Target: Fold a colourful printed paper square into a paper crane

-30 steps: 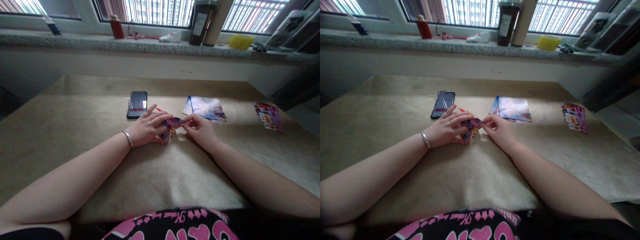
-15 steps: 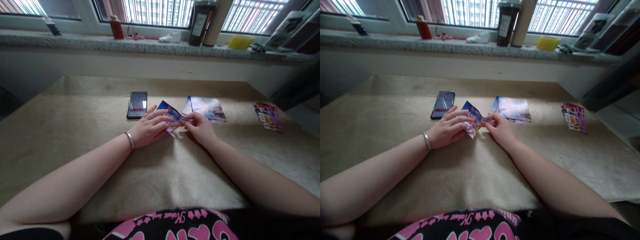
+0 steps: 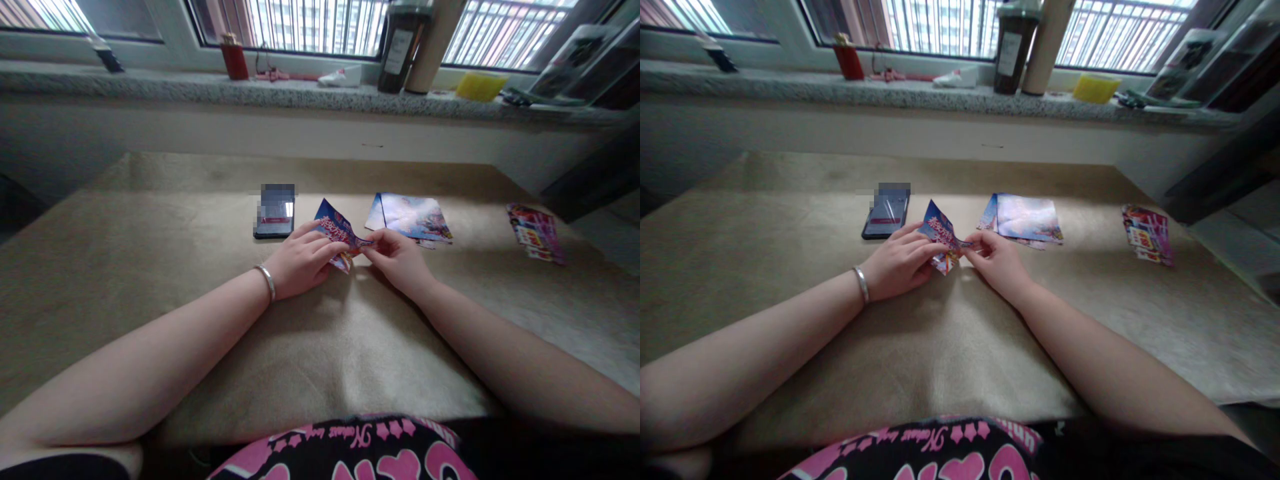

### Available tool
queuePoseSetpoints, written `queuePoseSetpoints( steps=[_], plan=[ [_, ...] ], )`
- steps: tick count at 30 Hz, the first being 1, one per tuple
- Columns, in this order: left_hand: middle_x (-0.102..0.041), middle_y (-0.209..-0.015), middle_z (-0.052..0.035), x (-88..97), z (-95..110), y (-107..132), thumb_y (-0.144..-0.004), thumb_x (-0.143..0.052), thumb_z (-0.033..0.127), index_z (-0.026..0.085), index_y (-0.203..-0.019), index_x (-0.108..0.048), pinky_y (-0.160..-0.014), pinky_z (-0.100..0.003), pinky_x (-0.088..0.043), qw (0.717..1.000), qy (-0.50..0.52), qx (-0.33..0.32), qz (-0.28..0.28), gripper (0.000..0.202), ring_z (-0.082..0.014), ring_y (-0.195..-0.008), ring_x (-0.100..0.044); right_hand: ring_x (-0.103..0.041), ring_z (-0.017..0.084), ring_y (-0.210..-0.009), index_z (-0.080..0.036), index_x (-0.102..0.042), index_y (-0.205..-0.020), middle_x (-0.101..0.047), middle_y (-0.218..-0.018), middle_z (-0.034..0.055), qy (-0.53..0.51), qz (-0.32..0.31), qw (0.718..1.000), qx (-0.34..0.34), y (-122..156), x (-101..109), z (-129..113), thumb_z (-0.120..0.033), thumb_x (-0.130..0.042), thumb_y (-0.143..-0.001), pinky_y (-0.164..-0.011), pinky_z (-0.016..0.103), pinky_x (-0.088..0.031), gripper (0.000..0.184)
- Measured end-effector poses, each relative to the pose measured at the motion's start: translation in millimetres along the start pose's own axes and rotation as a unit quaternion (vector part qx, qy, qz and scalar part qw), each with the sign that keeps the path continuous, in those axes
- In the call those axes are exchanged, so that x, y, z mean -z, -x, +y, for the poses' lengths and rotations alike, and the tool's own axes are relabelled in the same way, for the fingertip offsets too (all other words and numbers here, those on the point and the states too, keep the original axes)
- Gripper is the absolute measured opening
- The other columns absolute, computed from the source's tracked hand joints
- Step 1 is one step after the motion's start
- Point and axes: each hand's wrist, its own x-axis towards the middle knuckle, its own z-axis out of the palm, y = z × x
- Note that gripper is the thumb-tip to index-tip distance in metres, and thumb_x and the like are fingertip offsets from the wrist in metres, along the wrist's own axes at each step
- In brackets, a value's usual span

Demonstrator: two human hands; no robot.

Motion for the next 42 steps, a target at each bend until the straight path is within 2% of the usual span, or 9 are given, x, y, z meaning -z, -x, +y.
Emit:
queuePoseSetpoints(
  steps=[3,9,13,19,26,29,33,37,42],
  plan=[
    [-0.068,-0.092,-0.0033,-3.3,0.4,1.0,-0.079,-0.052,0.017,0.018,-0.114,-0.056,-0.106,-0.039,-0.038,0.999,0.007,0.024,0.024,0.035,-0.0166,-0.089,-0.061,-0.065,0.017,-0.069,-0.02,-0.064,-0.084,-0.07,-0.084,0.0044,0.03,-0.011,0.999,0.018,1.3,-1.7,-5.0,-0.036,-0.066,-0.075,-0.064,0.032,-0.052,0.019],
    [-0.066,-0.099,-0.0066,-4.4,0.7,2.8,-0.081,-0.052,0.02,0.016,-0.126,-0.05,-0.106,-0.044,-0.037,0.997,0.013,0.044,0.056,0.045,-0.0193,-0.094,-0.059,-0.064,0.014,-0.07,-0.02,-0.069,-0.082,-0.07,-0.079,0.0034,0.06,-0.017,0.994,0.088,3.2,-4.1,-17.2,-0.028,-0.066,-0.077,-0.063,0.027,-0.054,0.01],
    [-0.066,-0.092,-0.0041,-5.4,-0.5,3.3,-0.084,-0.052,0.022,0.02,-0.119,-0.056,-0.106,-0.047,-0.035,0.996,-0.01,0.045,0.07,0.036,-0.0198,-0.091,-0.057,-0.064,0.014,-0.068,-0.021,-0.071,-0.082,-0.07,-0.078,0.0028,0.063,-0.026,0.992,0.103,4.1,-4.8,-16.9,-0.027,-0.065,-0.078,-0.061,0.026,-0.054,0.01],
    [-0.06,-0.086,-0.0015,-9.4,-3.2,3.3,-0.084,-0.055,0.024,0.023,-0.111,-0.058,-0.105,-0.045,-0.037,0.993,-0.02,0.042,0.105,0.027,-0.0179,-0.086,-0.054,-0.064,0.013,-0.067,-0.021,-0.072,-0.084,-0.071,-0.078,0.003,0.073,-0.031,0.99,0.12,5.0,-4.8,-15.9,-0.028,-0.064,-0.08,-0.059,0.025,-0.054,0.012],
    [-0.056,-0.099,-0.0057,-6.4,-2.2,1.0,-0.081,-0.061,0.025,0.022,-0.09,-0.063,-0.1,-0.044,-0.043,0.989,-0.012,0.044,0.143,0.01,-0.0202,-0.096,-0.052,-0.063,0.012,-0.07,-0.021,-0.071,-0.085,-0.07,-0.078,0.0024,0.095,-0.058,0.98,0.164,7.5,-3.7,-21.8,-0.024,-0.06,-0.083,-0.06,0.023,-0.052,0.012],
    [-0.06,-0.103,-0.0048,-5.1,-2.4,-0.1,-0.083,-0.06,0.025,0.022,-0.085,-0.062,-0.099,-0.042,-0.043,0.989,-0.017,0.027,0.144,0.004,-0.0199,-0.1,-0.054,-0.062,0.012,-0.07,-0.021,-0.071,-0.086,-0.069,-0.079,0.0024,0.111,-0.071,0.976,0.175,8.7,-3.5,-23.9,-0.023,-0.059,-0.084,-0.062,0.024,-0.051,0.012],
    [-0.067,-0.097,-0.0004,-3.8,-3.2,0.6,-0.085,-0.058,0.025,0.023,-0.084,-0.062,-0.104,-0.044,-0.038,0.992,0.008,0.014,0.124,0.004,-0.0191,-0.101,-0.056,-0.063,0.013,-0.073,-0.022,-0.07,-0.089,-0.07,-0.082,0.0032,0.126,-0.082,0.973,0.176,9.8,-3.5,-24.6,-0.022,-0.058,-0.085,-0.064,0.026,-0.051,0.013],
    [-0.07,-0.092,0.0016,-2.3,-2.7,1.9,-0.088,-0.055,0.026,0.023,-0.085,-0.062,-0.11,-0.045,-0.031,0.993,0.042,0.042,0.098,0.008,-0.0184,-0.106,-0.056,-0.063,0.015,-0.08,-0.023,-0.068,-0.091,-0.069,-0.086,0.0031,0.118,-0.088,0.969,0.198,10.3,-1.6,-26.0,-0.016,-0.053,-0.085,-0.07,0.029,-0.052,0.018],
    [-0.071,-0.089,0.0006,-0.2,-0.9,0.8,-0.089,-0.054,0.026,0.022,-0.087,-0.062,-0.11,-0.044,-0.03,0.987,0.087,0.072,0.111,0.009,-0.017,-0.101,-0.059,-0.061,0.017,-0.093,-0.022,-0.065,-0.099,-0.065,-0.098,0.0063,0.121,-0.077,0.96,0.239,10.5,0.8,-28.9,-0.008,-0.05,-0.079,-0.077,0.032,-0.052,0.028]
  ],
)
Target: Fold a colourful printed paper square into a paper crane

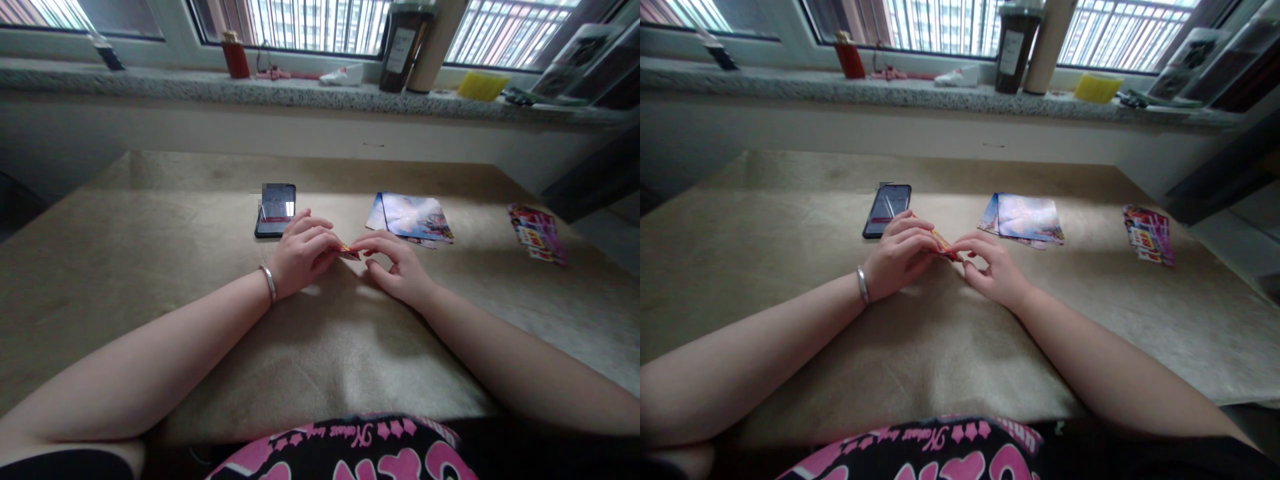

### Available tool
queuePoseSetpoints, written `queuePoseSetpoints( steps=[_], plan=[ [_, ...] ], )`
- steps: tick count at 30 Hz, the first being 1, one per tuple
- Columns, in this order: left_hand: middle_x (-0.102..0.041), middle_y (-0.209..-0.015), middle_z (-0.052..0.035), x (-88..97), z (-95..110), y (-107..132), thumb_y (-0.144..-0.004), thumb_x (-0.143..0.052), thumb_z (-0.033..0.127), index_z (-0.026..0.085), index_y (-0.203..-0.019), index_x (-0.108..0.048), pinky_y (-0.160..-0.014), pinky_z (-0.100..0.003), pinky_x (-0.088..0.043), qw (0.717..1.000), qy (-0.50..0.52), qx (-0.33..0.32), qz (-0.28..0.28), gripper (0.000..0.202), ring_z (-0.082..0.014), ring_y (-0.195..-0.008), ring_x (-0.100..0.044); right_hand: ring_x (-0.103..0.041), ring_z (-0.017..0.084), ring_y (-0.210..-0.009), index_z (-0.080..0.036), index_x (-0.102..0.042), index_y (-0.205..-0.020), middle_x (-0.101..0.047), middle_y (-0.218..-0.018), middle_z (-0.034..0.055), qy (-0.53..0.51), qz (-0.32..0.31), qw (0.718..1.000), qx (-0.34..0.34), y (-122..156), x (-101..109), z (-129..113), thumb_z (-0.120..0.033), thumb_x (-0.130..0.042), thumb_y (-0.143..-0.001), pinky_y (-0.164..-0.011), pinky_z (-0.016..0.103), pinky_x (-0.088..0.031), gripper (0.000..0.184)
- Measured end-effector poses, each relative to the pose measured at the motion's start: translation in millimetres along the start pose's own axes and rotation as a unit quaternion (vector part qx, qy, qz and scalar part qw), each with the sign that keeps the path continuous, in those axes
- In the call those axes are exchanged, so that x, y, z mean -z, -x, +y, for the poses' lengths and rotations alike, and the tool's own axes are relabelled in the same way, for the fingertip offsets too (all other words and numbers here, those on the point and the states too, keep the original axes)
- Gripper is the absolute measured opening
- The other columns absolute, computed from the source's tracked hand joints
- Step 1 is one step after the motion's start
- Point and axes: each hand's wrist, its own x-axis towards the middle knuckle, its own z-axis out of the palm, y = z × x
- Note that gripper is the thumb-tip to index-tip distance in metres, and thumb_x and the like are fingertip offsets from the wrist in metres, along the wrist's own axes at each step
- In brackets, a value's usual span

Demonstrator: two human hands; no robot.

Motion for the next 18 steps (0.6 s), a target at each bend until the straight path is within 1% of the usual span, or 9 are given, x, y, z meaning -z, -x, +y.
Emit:
queuePoseSetpoints(
  steps=[2,4,8,11,15,17,18],
  plan=[
    [-0.071,-0.088,0.0005,-0.1,0.3,-0.5,-0.089,-0.054,0.026,0.022,-0.086,-0.062,-0.109,-0.043,-0.031,1.0,0.013,0.005,0.004,0.009,-0.0168,-0.101,-0.06,-0.061,0.018,-0.093,-0.021,-0.064,-0.099,-0.065,-0.098,0.007,0.013,0.007,1.0,0.014,-0.6,-1.2,-0.4,-0.012,-0.056,-0.078,-0.075,0.032,-0.053,0.024],
    [-0.071,-0.087,0.0004,-0.8,0.1,-0.6,-0.089,-0.054,0.026,0.022,-0.085,-0.062,-0.108,-0.043,-0.032,1.0,0.02,0.012,0.006,0.01,-0.0168,-0.101,-0.06,-0.061,0.018,-0.088,-0.022,-0.063,-0.095,-0.065,-0.095,0.0063,0.028,0.019,0.999,0.026,-1.5,-3.6,-0.5,-0.017,-0.061,-0.079,-0.073,0.032,-0.053,0.017],
    [-0.071,-0.09,0.0012,-2.5,0.0,-0.2,-0.089,-0.055,0.024,0.023,-0.087,-0.062,-0.109,-0.044,-0.03,0.999,0.036,0.003,0.011,0.008,-0.0165,-0.104,-0.059,-0.062,0.016,-0.081,-0.023,-0.061,-0.083,-0.066,-0.087,0.0043,0.063,0.052,0.996,0.033,-2.5,-7.6,1.1,-0.022,-0.062,-0.083,-0.073,0.032,-0.053,0.001],
    [-0.071,-0.095,0.0007,-2.0,2.4,-0.9,-0.088,-0.054,0.023,0.023,-0.088,-0.061,-0.11,-0.043,-0.029,0.999,0.043,-0.003,0.01,0.008,-0.0157,-0.104,-0.059,-0.063,0.016,-0.082,-0.024,-0.061,-0.08,-0.066,-0.088,0.0038,0.092,0.069,0.993,0.03,-1.4,-7.4,3.0,-0.022,-0.061,-0.084,-0.074,0.033,-0.052,0.004],
    [-0.07,-0.099,-0.0006,0.0,9.6,-3.7,-0.088,-0.055,0.024,0.023,-0.092,-0.062,-0.108,-0.041,-0.03,0.999,0.05,-0.004,0.002,0.008,-0.016,-0.104,-0.058,-0.063,0.017,-0.086,-0.025,-0.063,-0.084,-0.068,-0.092,0.0034,0.147,0.066,0.986,0.048,0.6,-5.4,1.2,-0.021,-0.061,-0.084,-0.076,0.032,-0.051,0.005],
    [-0.069,-0.098,-0.001,0.1,14.0,-4.8,-0.088,-0.058,0.029,0.023,-0.093,-0.062,-0.105,-0.04,-0.033,0.999,0.053,-0.002,0.007,0.009,-0.0163,-0.1,-0.059,-0.063,0.018,-0.086,-0.025,-0.064,-0.085,-0.068,-0.094,0.0037,0.187,0.06,0.979,0.06,0.9,-5.0,-2.7,-0.021,-0.061,-0.084,-0.076,0.033,-0.051,0.005],
    [-0.069,-0.095,-0.0007,-0.1,16.0,-5.1,-0.087,-0.059,0.031,0.024,-0.092,-0.063,-0.1,-0.038,-0.037,0.998,0.053,0.001,0.016,0.01,-0.0162,-0.096,-0.059,-0.063,0.018,-0.087,-0.025,-0.064,-0.085,-0.069,-0.095,0.004,0.205,0.058,0.975,0.064,0.9,-5.1,-5.1,-0.022,-0.061,-0.084,-0.076,0.033,-0.051,0.004]
  ],
)
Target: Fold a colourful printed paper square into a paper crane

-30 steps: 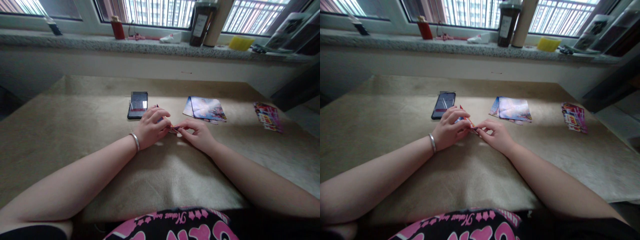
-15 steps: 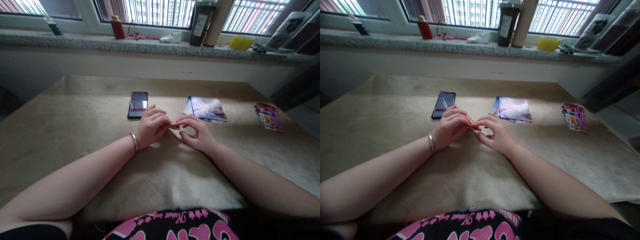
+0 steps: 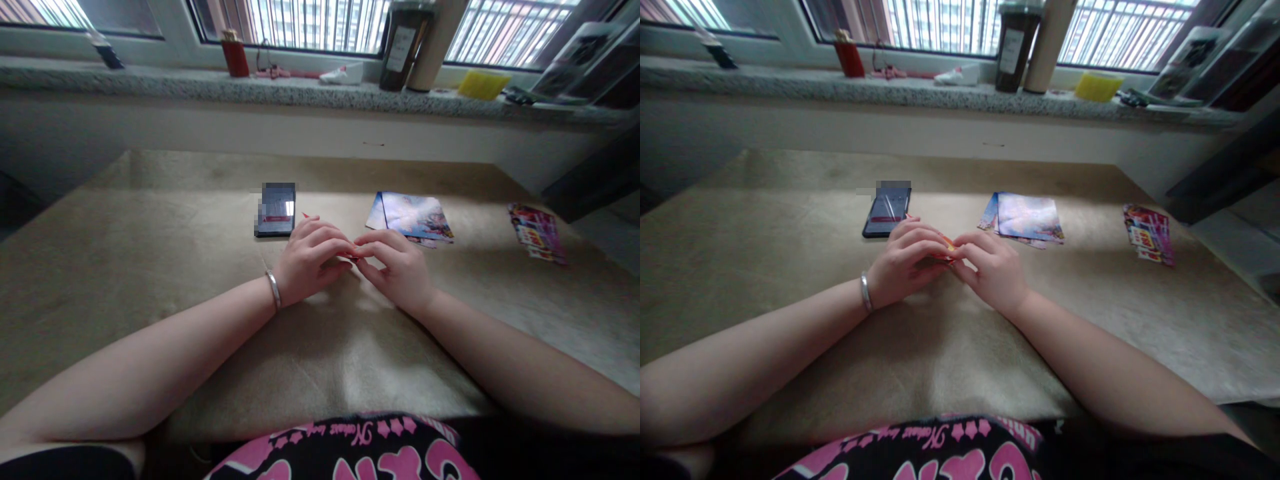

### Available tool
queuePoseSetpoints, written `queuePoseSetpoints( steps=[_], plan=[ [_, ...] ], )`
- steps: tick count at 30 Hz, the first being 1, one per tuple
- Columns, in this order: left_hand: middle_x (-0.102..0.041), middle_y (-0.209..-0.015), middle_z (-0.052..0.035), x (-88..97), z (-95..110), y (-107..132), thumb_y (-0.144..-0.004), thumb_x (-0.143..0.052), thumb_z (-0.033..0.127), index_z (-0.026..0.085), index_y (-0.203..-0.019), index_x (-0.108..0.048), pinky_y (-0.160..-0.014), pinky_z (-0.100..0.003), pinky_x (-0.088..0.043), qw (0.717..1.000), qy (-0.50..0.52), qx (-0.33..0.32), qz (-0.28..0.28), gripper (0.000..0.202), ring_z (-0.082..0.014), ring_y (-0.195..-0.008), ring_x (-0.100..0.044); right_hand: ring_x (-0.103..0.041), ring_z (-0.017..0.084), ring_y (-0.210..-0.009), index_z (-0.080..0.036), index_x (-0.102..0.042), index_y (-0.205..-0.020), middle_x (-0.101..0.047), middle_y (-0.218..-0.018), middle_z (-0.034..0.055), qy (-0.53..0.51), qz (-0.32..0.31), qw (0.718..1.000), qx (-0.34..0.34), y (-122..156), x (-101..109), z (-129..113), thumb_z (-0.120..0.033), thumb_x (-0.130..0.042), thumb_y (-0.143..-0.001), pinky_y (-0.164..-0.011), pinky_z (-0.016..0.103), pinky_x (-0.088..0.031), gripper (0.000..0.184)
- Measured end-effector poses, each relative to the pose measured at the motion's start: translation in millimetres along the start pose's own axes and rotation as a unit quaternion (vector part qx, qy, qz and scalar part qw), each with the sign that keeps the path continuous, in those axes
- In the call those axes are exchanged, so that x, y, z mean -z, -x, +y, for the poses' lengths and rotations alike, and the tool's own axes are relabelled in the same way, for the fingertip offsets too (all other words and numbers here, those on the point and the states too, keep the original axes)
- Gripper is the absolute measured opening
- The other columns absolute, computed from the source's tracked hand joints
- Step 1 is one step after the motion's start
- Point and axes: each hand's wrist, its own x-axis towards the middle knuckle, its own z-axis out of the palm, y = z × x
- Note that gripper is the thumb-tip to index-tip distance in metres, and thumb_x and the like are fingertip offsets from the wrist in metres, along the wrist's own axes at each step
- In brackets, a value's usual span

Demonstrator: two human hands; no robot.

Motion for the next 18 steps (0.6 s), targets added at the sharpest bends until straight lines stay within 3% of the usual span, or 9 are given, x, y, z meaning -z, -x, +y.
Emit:
queuePoseSetpoints(
  steps=[6,12,18],
  plan=[
    [-0.07,-0.084,0.0016,-1.1,5.1,1.5,-0.086,-0.063,0.033,0.025,-0.082,-0.067,-0.083,-0.033,-0.042,0.999,0.001,0.005,0.049,0.01,-0.0157,-0.085,-0.056,-0.063,0.019,-0.09,-0.024,-0.063,-0.084,-0.068,-0.098,0.0043,0.003,0.0,1.0,-0.001,-2.6,0.8,-5.4,-0.02,-0.062,-0.083,-0.08,0.034,-0.051,0.004],
    [-0.069,-0.083,-0.0008,1.5,3.3,-1.7,-0.089,-0.059,0.038,0.024,-0.08,-0.068,-0.086,-0.032,-0.046,0.996,0.067,0.012,0.063,0.019,-0.0146,-0.087,-0.058,-0.061,0.02,-0.096,-0.025,-0.062,-0.09,-0.065,-0.101,0.0059,-0.065,0.003,0.997,-0.037,-2.6,-5.7,4.8,-0.019,-0.063,-0.081,-0.084,0.036,-0.052,0.011],
    [-0.068,-0.082,0.0002,3.5,0.5,-1.8,-0.088,-0.061,0.034,0.024,-0.078,-0.067,-0.093,-0.035,-0.044,0.993,0.075,0.0,0.095,0.016,-0.0142,-0.09,-0.059,-0.062,0.019,-0.095,-0.026,-0.062,-0.086,-0.065,-0.1,0.0049,-0.092,0.04,0.995,-0.028,-3.3,-4.2,6.3,-0.018,-0.06,-0.082,-0.084,0.037,-0.051,0.009]
  ],
)
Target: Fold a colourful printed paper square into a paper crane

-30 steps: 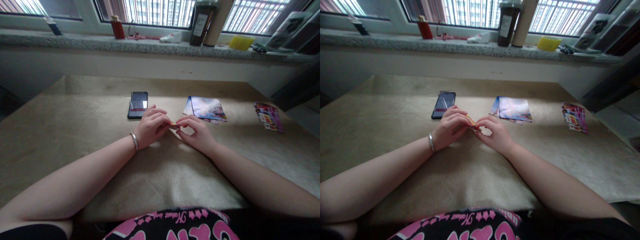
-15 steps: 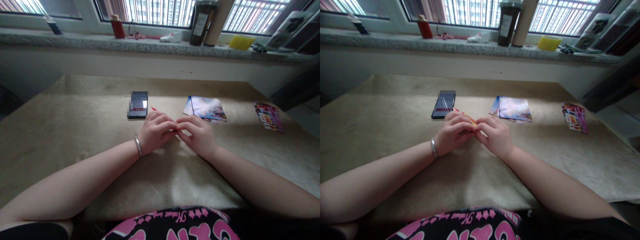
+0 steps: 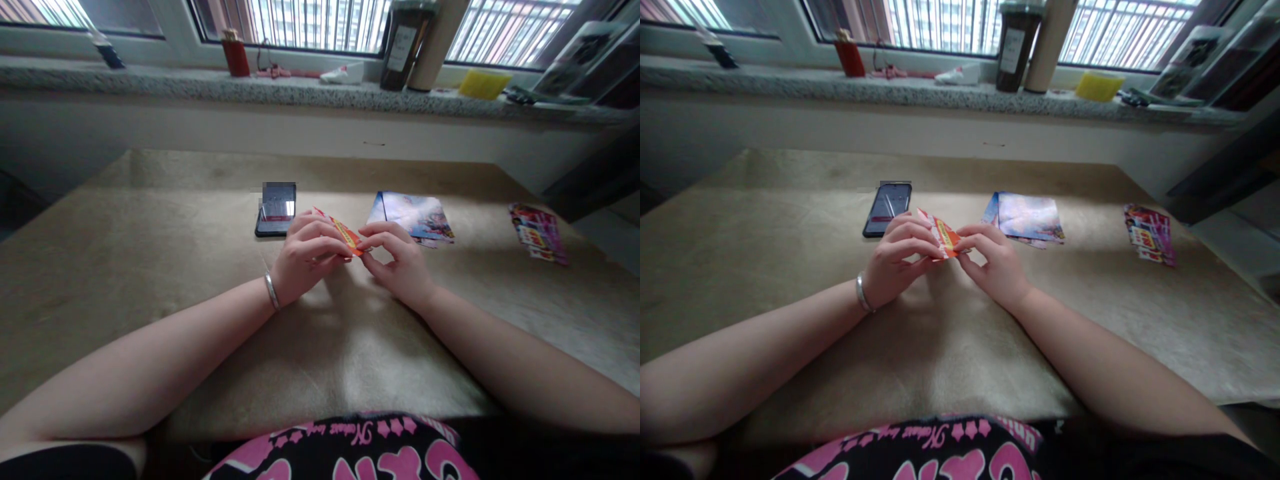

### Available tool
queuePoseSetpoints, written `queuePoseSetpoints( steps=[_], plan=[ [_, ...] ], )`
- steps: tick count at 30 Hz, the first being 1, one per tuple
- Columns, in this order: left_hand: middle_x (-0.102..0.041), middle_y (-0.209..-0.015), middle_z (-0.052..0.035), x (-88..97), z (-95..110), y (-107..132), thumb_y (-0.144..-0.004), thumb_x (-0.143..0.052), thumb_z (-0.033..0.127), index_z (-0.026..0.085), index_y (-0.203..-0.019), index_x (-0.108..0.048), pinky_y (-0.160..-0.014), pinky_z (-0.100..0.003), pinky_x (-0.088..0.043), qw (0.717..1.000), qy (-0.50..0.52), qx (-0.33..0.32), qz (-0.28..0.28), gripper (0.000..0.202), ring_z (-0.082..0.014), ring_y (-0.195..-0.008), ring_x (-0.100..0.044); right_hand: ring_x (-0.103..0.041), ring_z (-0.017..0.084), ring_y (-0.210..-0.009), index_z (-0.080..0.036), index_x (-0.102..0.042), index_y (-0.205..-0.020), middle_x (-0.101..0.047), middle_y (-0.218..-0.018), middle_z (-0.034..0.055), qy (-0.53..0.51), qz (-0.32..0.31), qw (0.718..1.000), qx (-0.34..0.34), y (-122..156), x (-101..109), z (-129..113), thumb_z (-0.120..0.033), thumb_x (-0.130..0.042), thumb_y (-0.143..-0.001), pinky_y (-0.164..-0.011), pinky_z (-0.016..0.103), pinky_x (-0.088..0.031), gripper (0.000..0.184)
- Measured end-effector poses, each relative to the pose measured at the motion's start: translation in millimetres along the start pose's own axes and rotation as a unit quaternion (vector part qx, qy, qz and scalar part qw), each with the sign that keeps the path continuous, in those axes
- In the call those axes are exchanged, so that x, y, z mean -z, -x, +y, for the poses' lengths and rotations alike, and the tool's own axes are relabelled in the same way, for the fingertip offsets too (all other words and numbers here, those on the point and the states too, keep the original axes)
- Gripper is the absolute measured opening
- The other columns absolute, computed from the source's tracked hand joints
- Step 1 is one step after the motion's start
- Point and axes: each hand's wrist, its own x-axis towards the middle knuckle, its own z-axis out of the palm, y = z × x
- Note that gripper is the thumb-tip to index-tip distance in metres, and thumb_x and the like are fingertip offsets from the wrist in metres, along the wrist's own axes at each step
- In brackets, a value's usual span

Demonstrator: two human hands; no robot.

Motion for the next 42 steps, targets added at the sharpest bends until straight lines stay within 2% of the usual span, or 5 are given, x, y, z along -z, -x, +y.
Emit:
queuePoseSetpoints(
  steps=[6,14,30,36,42],
  plan=[
    [-0.07,-0.086,-0.0007,0.5,-5.8,5.3,-0.085,-0.065,0.029,0.022,-0.081,-0.067,-0.085,-0.032,-0.047,0.998,-0.005,0.056,0.011,0.008,-0.0135,-0.086,-0.061,-0.062,0.021,-0.098,-0.027,-0.064,-0.087,-0.066,-0.102,0.0041,0.021,0.035,0.999,0.016,0.9,6.3,-0.3,-0.02,-0.065,-0.082,-0.087,0.041,-0.049,0.009],
    [-0.068,-0.087,-0.0024,-3.9,-5.9,6.0,-0.085,-0.062,0.021,0.018,-0.084,-0.065,-0.079,-0.029,-0.051,0.995,0.041,0.09,0.003,0.004,-0.0124,-0.083,-0.062,-0.061,0.022,-0.097,-0.027,-0.064,-0.083,-0.068,-0.099,0.0031,0.03,0.027,0.999,0.005,0.9,6.8,1.2,-0.022,-0.064,-0.083,-0.087,0.043,-0.047,0.005],
    [-0.066,-0.083,-0.0019,-4.1,-7.0,8.1,-0.086,-0.061,0.018,0.017,-0.083,-0.064,-0.077,-0.027,-0.052,0.994,0.055,0.097,0.007,0.004,-0.0116,-0.08,-0.062,-0.063,0.022,-0.096,-0.026,-0.059,-0.092,-0.069,-0.095,0.0042,0.017,0.016,1.0,0.016,-0.6,6.0,-1.8,-0.015,-0.062,-0.079,-0.087,0.042,-0.048,0.017],
    [-0.066,-0.084,-0.0023,-2.9,-8.7,9.3,-0.087,-0.059,0.019,0.018,-0.082,-0.062,-0.077,-0.028,-0.052,0.995,0.031,0.095,0.003,0.006,-0.012,-0.081,-0.061,-0.063,0.021,-0.094,-0.025,-0.059,-0.086,-0.07,-0.089,0.0031,0.017,0.022,0.999,0.02,0.2,5.1,1.9,-0.014,-0.061,-0.081,-0.087,0.041,-0.048,0.013],
    [-0.063,-0.086,-0.0026,-3.5,-10.5,9.0,-0.084,-0.062,0.015,0.017,-0.082,-0.062,-0.077,-0.026,-0.05,0.998,0.019,0.054,0.028,0.003,-0.0117,-0.082,-0.06,-0.064,0.021,-0.094,-0.025,-0.061,-0.082,-0.071,-0.087,0.0023,0.04,0.019,0.999,0.025,0.1,5.0,2.3,-0.017,-0.061,-0.082,-0.086,0.041,-0.049,0.008]
  ],
)
